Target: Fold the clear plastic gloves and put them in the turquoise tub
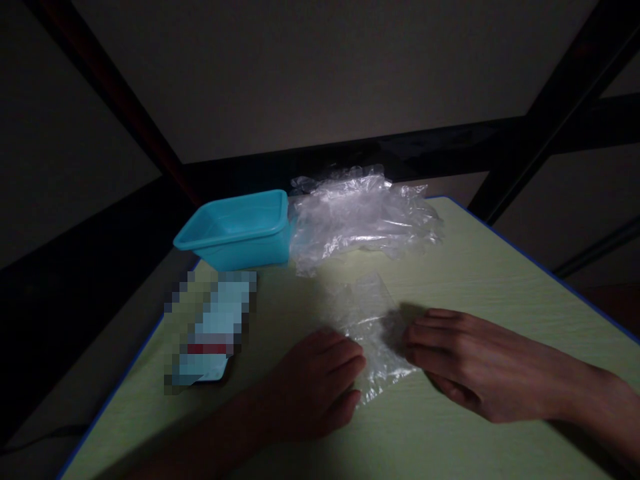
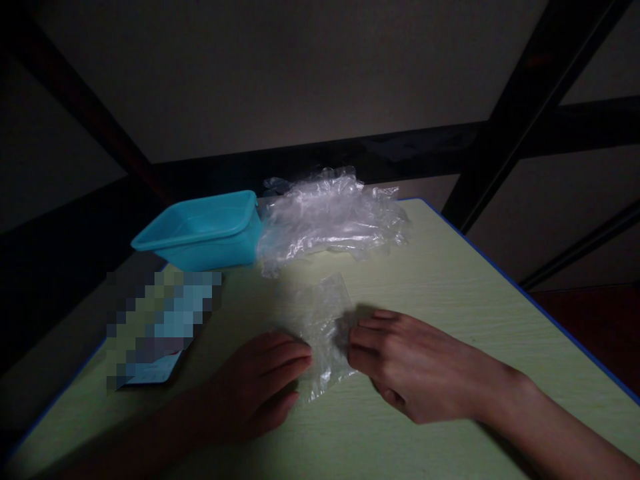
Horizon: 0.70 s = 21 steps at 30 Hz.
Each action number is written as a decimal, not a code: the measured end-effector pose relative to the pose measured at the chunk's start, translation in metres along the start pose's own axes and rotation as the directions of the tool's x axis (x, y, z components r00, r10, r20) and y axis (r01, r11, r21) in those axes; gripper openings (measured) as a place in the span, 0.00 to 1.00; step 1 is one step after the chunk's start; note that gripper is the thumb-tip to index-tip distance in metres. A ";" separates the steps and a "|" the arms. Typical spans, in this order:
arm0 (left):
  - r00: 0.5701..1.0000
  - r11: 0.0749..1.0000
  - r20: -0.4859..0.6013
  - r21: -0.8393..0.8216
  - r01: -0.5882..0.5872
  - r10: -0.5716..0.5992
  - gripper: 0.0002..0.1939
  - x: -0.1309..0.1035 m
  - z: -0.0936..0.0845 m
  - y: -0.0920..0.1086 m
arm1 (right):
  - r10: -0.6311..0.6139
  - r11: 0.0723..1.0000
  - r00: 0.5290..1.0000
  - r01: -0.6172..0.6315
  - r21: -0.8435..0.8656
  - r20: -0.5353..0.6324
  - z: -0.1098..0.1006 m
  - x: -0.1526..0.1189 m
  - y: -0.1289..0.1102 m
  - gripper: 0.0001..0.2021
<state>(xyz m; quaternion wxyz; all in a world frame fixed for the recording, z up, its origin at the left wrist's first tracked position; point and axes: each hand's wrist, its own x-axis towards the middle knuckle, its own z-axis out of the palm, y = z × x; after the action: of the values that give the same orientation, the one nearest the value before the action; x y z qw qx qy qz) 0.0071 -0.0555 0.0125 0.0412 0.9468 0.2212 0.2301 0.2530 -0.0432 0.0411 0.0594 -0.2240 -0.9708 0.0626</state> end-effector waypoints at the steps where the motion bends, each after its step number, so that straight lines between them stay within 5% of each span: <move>1: 1.000 1.000 -0.010 0.005 -0.003 0.003 0.10 0.000 0.000 0.000 | 0.000 1.000 1.000 0.000 -0.003 0.003 0.000 0.000 0.000 0.07; 21: 1.000 1.000 -0.027 0.009 -0.002 0.002 0.09 -0.001 0.003 -0.001 | -0.035 0.995 0.998 0.031 -0.099 -0.043 0.008 -0.002 0.000 0.07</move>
<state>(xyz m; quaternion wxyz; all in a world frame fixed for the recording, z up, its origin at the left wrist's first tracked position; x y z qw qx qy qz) 0.0079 -0.0551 0.0093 0.0336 0.9440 0.2217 0.2419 0.2532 -0.0446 0.0336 0.0712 -0.2121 -0.9746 0.0086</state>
